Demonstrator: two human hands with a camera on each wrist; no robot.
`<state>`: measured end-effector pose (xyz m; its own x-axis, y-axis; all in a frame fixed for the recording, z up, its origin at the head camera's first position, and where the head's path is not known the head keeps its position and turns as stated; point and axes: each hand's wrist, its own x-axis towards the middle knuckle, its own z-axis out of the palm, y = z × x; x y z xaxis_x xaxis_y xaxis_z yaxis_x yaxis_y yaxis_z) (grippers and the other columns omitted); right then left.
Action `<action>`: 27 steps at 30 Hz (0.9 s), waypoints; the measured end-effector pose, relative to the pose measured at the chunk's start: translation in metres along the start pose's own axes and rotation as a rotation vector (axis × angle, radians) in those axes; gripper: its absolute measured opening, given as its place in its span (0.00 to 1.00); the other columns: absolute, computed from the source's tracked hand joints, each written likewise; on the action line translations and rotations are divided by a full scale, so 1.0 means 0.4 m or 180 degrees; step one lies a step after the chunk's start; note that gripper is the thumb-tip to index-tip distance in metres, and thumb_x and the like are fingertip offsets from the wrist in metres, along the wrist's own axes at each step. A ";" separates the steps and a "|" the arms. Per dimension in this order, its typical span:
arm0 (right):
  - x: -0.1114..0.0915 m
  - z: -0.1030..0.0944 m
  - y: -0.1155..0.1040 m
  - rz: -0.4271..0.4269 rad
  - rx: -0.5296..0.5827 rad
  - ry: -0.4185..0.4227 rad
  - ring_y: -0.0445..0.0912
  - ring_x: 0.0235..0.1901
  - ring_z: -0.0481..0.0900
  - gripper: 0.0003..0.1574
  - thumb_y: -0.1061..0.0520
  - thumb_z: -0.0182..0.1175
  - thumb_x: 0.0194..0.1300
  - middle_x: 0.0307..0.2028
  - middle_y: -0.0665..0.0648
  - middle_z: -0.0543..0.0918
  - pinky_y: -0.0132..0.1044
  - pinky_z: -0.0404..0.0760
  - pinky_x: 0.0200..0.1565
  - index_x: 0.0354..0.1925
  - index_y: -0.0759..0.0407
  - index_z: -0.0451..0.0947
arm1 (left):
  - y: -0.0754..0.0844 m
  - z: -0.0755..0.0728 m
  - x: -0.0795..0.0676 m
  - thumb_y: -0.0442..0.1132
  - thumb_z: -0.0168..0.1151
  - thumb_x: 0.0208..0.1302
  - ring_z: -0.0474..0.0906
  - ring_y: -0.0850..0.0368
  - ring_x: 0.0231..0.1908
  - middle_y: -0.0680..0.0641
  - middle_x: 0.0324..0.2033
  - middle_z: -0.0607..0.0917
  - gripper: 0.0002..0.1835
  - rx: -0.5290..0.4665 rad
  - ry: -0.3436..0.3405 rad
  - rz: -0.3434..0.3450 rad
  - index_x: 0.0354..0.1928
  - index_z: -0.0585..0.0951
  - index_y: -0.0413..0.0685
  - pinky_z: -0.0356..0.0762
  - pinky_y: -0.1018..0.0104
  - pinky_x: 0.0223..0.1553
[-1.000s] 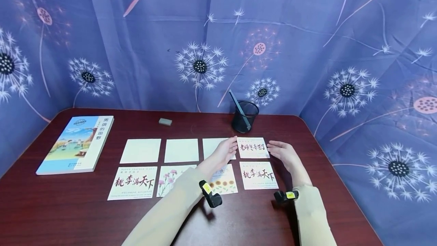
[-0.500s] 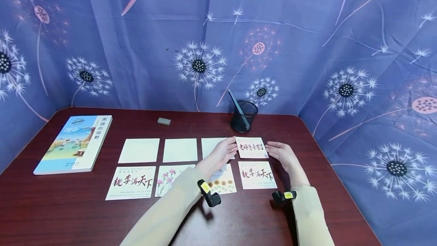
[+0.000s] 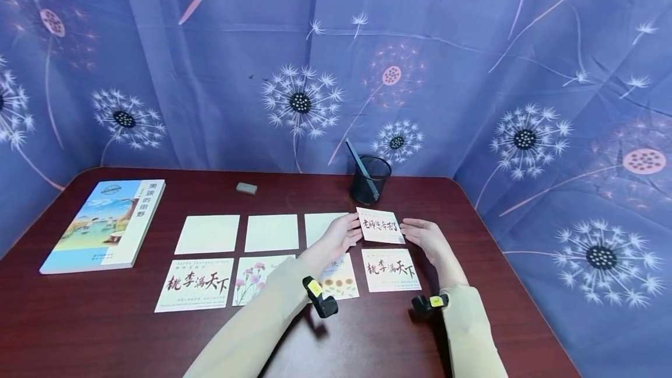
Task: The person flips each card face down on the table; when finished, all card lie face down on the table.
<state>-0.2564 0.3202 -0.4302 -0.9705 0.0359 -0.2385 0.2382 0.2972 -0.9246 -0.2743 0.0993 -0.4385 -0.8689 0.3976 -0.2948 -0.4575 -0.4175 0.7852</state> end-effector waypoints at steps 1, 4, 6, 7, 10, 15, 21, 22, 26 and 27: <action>0.000 0.002 -0.001 0.0004 0.0003 -0.0002 0.57 0.66 0.69 0.29 0.66 0.45 0.73 0.66 0.75 0.66 0.40 0.73 0.65 0.68 0.77 0.58 | -0.001 0.001 0.001 0.37 0.36 0.76 0.50 0.30 0.72 0.24 0.71 0.52 0.29 -0.0025 -0.0018 -0.0007 0.72 0.51 0.26 0.52 0.48 0.75; -0.002 0.004 -0.002 0.0015 -0.0024 -0.0014 0.56 0.66 0.70 0.29 0.65 0.46 0.74 0.66 0.76 0.66 0.39 0.74 0.64 0.69 0.77 0.58 | -0.007 0.005 0.003 0.37 0.37 0.76 0.49 0.30 0.72 0.23 0.71 0.52 0.29 -0.0077 -0.0032 -0.0065 0.72 0.51 0.26 0.53 0.48 0.74; -0.003 0.006 -0.003 0.0029 -0.0031 -0.0005 0.54 0.64 0.72 0.29 0.65 0.46 0.73 0.66 0.75 0.66 0.39 0.74 0.64 0.68 0.77 0.58 | -0.010 0.009 0.005 0.38 0.38 0.76 0.49 0.28 0.72 0.21 0.70 0.51 0.30 -0.0074 -0.0051 -0.0072 0.71 0.51 0.25 0.53 0.46 0.74; -0.004 0.007 -0.003 0.0032 -0.0025 0.0000 0.53 0.64 0.72 0.29 0.65 0.46 0.73 0.66 0.75 0.66 0.40 0.74 0.64 0.68 0.77 0.59 | -0.012 0.010 0.007 0.38 0.38 0.75 0.49 0.28 0.72 0.21 0.70 0.51 0.30 -0.0071 -0.0042 -0.0088 0.71 0.51 0.25 0.53 0.46 0.74; -0.005 0.008 -0.004 0.0030 -0.0023 0.0015 0.51 0.62 0.74 0.29 0.65 0.46 0.73 0.66 0.75 0.67 0.42 0.72 0.66 0.68 0.76 0.59 | -0.018 0.010 0.014 0.38 0.39 0.75 0.49 0.27 0.72 0.20 0.70 0.52 0.30 -0.0112 -0.0011 -0.0095 0.71 0.52 0.25 0.52 0.44 0.73; -0.005 0.008 -0.003 0.0011 0.0001 0.0047 0.46 0.59 0.76 0.29 0.65 0.48 0.73 0.65 0.75 0.68 0.40 0.74 0.64 0.68 0.76 0.60 | -0.019 0.004 0.013 0.39 0.38 0.76 0.49 0.28 0.72 0.21 0.70 0.52 0.30 -0.0110 -0.0022 -0.0063 0.71 0.51 0.26 0.52 0.44 0.73; -0.010 0.025 -0.018 -0.0063 -0.0090 0.0127 0.52 0.62 0.75 0.29 0.63 0.51 0.72 0.64 0.73 0.71 0.44 0.72 0.66 0.67 0.75 0.63 | -0.013 0.001 -0.002 0.38 0.35 0.77 0.48 0.30 0.73 0.22 0.71 0.51 0.29 -0.0148 -0.0109 -0.0035 0.71 0.51 0.25 0.50 0.45 0.74; -0.012 0.033 -0.024 -0.0099 -0.0118 0.0140 0.49 0.59 0.77 0.29 0.63 0.52 0.71 0.62 0.73 0.73 0.42 0.74 0.64 0.66 0.75 0.65 | -0.011 0.001 -0.003 0.38 0.35 0.77 0.48 0.30 0.73 0.23 0.71 0.51 0.29 -0.0160 -0.0117 -0.0034 0.72 0.51 0.25 0.50 0.46 0.74; -0.023 0.078 -0.057 -0.0385 -0.0194 0.0044 0.36 0.46 0.80 0.28 0.62 0.57 0.68 0.57 0.74 0.77 0.28 0.78 0.52 0.62 0.75 0.69 | -0.004 0.005 -0.008 0.38 0.35 0.77 0.49 0.31 0.73 0.24 0.72 0.52 0.29 -0.0205 -0.0151 -0.0008 0.72 0.51 0.26 0.51 0.47 0.74; -0.025 0.091 -0.064 -0.0460 -0.0202 0.0030 0.34 0.44 0.80 0.28 0.62 0.58 0.67 0.56 0.74 0.78 0.25 0.77 0.50 0.61 0.76 0.70 | -0.003 0.006 -0.009 0.38 0.34 0.77 0.50 0.31 0.73 0.24 0.72 0.52 0.29 -0.0224 -0.0171 -0.0004 0.72 0.51 0.26 0.51 0.48 0.74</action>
<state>-0.2516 0.2776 -0.4148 -0.9948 -0.0026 -0.1013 0.0936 0.3597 -0.9284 -0.2702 0.1003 -0.4370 -0.8577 0.4408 -0.2647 -0.4724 -0.4724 0.7441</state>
